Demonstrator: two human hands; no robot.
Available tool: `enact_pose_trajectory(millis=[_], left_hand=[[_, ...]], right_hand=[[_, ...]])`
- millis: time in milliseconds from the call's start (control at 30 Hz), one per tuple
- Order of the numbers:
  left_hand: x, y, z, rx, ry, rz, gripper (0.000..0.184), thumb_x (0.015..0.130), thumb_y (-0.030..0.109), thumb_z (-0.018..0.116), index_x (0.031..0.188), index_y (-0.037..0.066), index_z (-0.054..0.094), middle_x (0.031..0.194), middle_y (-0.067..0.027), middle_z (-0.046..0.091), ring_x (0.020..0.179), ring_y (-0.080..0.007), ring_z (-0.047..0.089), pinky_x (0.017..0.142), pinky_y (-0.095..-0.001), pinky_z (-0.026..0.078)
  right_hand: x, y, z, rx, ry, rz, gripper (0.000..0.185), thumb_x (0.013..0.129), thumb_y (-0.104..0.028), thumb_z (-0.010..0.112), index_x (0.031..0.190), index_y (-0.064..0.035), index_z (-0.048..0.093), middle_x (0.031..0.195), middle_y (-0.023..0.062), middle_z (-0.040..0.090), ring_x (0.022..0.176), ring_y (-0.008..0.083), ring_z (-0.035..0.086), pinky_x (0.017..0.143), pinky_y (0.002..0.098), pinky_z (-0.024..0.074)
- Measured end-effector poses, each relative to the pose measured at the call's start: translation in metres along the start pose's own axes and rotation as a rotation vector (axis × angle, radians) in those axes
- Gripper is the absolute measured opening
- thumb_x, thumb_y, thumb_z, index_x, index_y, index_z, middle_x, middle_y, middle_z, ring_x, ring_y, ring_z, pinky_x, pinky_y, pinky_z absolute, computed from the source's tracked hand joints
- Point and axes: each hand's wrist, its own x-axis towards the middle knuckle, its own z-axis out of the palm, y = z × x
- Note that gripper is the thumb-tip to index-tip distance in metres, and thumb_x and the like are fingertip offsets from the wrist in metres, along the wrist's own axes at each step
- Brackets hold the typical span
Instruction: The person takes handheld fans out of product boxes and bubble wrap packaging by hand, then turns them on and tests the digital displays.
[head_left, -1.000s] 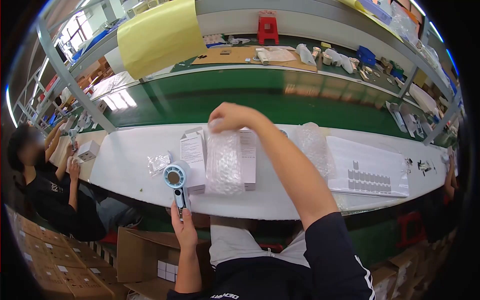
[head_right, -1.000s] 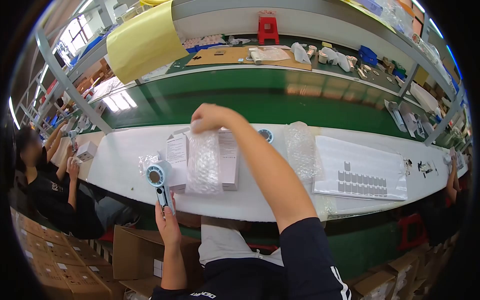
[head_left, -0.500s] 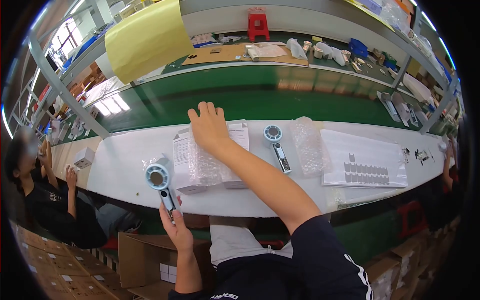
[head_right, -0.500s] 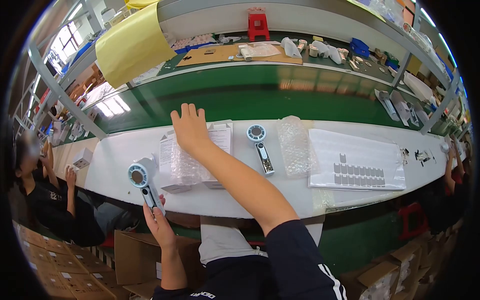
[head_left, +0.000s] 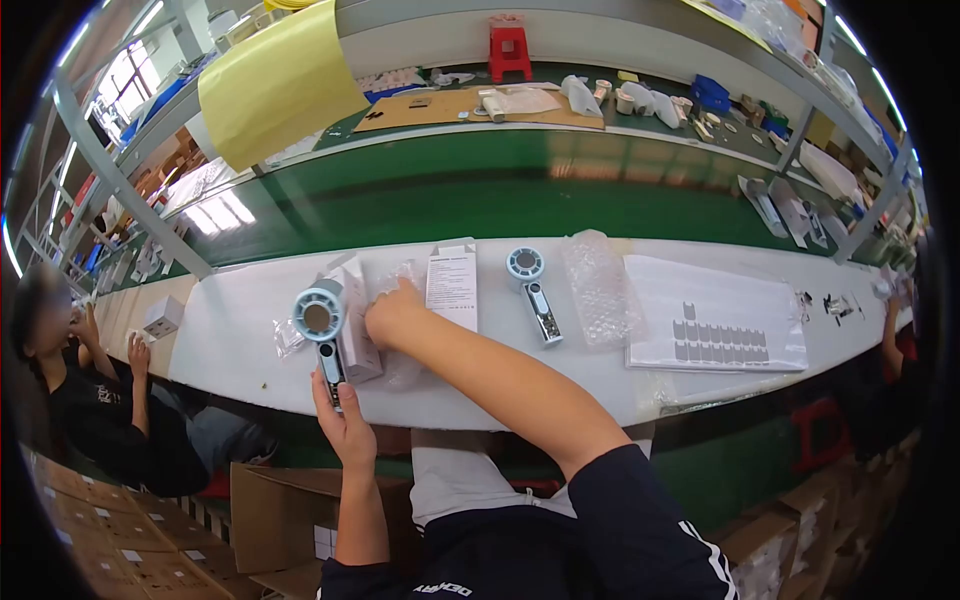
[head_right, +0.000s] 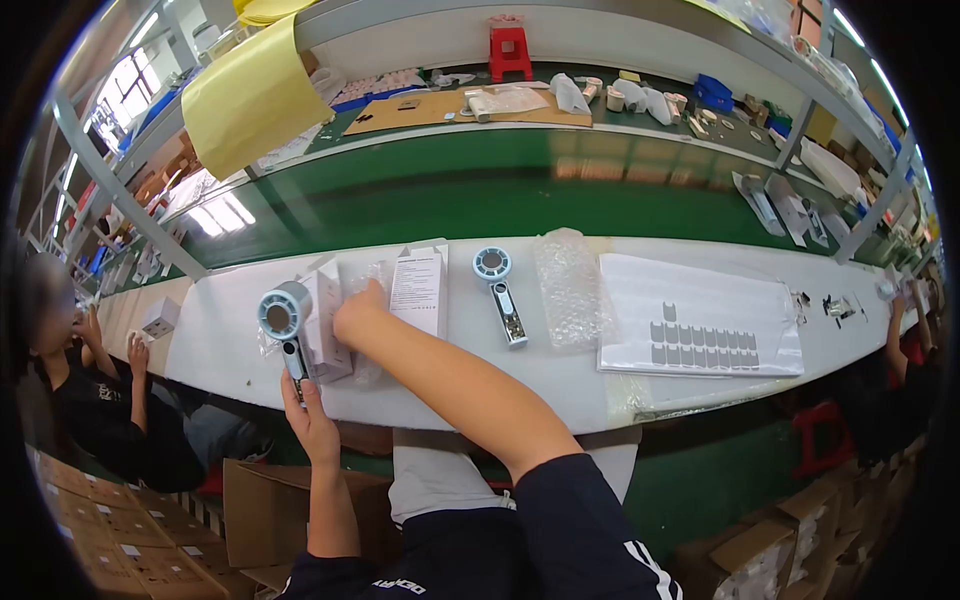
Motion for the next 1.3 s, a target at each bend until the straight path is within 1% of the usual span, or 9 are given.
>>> enact_pose_trajectory(millis=[133, 233, 433, 600, 700, 800, 933, 1167, 1300], left_hand=[[0.004, 0.022, -0.015, -0.046, -0.085, -0.155, 0.047, 0.106, 0.017, 0.054, 0.143, -0.011, 0.044, 0.119, -0.0150, 0.059, 0.107, -0.0196, 0.056, 0.092, -0.0310, 0.045], [0.001, 0.039, -0.013, -0.099, -0.068, -0.031, 0.046, 0.107, 0.015, 0.052, 0.144, -0.011, 0.042, 0.125, -0.0149, 0.057, 0.110, -0.0198, 0.056, 0.096, -0.0302, 0.044], [-0.018, 0.070, 0.004, -0.185, -0.250, 0.015, 0.050, 0.105, 0.010, 0.050, 0.147, -0.010, 0.033, 0.127, -0.0152, 0.055, 0.109, -0.0183, 0.056, 0.096, -0.0318, 0.045], [-0.028, 0.037, 0.022, -0.757, -0.579, -0.339, 0.038, 0.099, 0.021, 0.060, 0.126, -0.002, 0.049, 0.098, -0.0130, 0.063, 0.074, -0.0200, 0.063, 0.064, -0.0311, 0.052], [-0.018, 0.083, 0.035, -0.640, -0.812, -0.407, 0.040, 0.101, 0.029, 0.055, 0.126, -0.002, 0.051, 0.088, -0.0097, 0.062, 0.072, -0.0172, 0.061, 0.060, -0.0272, 0.047], [-0.022, 0.105, 0.060, -0.725, -0.790, -0.449, 0.044, 0.106, 0.042, 0.048, 0.121, 0.001, 0.053, 0.084, -0.0072, 0.060, 0.066, -0.0138, 0.058, 0.054, -0.0255, 0.043], [-0.048, 0.078, 0.081, -0.683, -0.813, -0.521, 0.044, 0.108, 0.046, 0.043, 0.122, 0.005, 0.047, 0.088, -0.0076, 0.057, 0.065, -0.0143, 0.058, 0.052, -0.0259, 0.048], [-0.065, 0.081, 0.106, -0.648, -0.886, -0.564, 0.033, 0.110, 0.037, 0.040, 0.127, 0.008, 0.041, 0.090, -0.0086, 0.058, 0.062, -0.0154, 0.058, 0.050, -0.0278, 0.050], [-0.066, 0.089, 0.115, -0.714, -0.900, -0.524, 0.031, 0.110, 0.036, 0.040, 0.125, 0.008, 0.042, 0.083, -0.0078, 0.058, 0.061, -0.0151, 0.057, 0.050, -0.0271, 0.049]], right_hand=[[-0.004, 0.014, -0.011, 0.056, 0.213, -0.153, 0.041, 0.095, -0.019, 0.058, 0.133, -0.0060, 0.063, 0.132, 0.0166, 0.066, 0.121, 0.0317, 0.063, 0.114, 0.0504, 0.0374], [-0.055, 0.012, -0.026, 0.696, 0.533, -0.193, 0.047, 0.095, -0.025, 0.065, 0.136, -0.0038, 0.058, 0.132, 0.0188, 0.064, 0.121, 0.0326, 0.062, 0.107, 0.0469, 0.0452], [-0.125, 0.010, -0.010, 1.257, 0.369, -0.540, 0.048, 0.096, -0.027, 0.069, 0.133, -0.0006, 0.054, 0.128, 0.0177, 0.065, 0.114, 0.0252, 0.064, 0.103, 0.0394, 0.0477], [-0.171, 0.015, -0.012, 1.133, 0.344, -0.438, 0.037, 0.097, -0.026, 0.068, 0.122, 0.0003, 0.056, 0.096, 0.0099, 0.057, 0.091, 0.0188, 0.065, 0.082, 0.0332, 0.0537], [-0.188, 0.038, -0.011, 1.227, 0.352, -0.416, 0.038, 0.096, -0.028, 0.065, 0.122, 0.0002, 0.060, 0.103, 0.0170, 0.061, 0.090, 0.0270, 0.064, 0.078, 0.0351, 0.0514], [-0.194, 0.085, 0.011, 0.676, 0.797, -0.038, 0.040, 0.094, -0.029, 0.070, 0.119, 0.0007, 0.062, 0.111, 0.0179, 0.061, 0.097, 0.0361, 0.065, 0.082, 0.0401, 0.0537], [-0.196, 0.113, 0.041, 0.286, 0.845, 0.390, 0.062, 0.086, -0.032, 0.077, 0.134, -0.0006, 0.053, 0.109, 0.0199, 0.061, 0.097, 0.0397, 0.065, 0.082, 0.0448, 0.0544], [-0.174, 0.132, 0.068, 0.369, 0.563, 0.512, 0.081, 0.083, -0.023, 0.075, 0.149, 0.0028, 0.034, 0.109, 0.0251, 0.063, 0.090, 0.0385, 0.070, 0.071, 0.0450, 0.0581], [-0.179, 0.160, 0.051, 1.174, 0.437, 0.317, 0.071, 0.088, -0.014, 0.066, 0.150, -0.0017, 0.034, 0.111, 0.0176, 0.064, 0.087, 0.0279, 0.072, 0.065, 0.0359, 0.0580]])
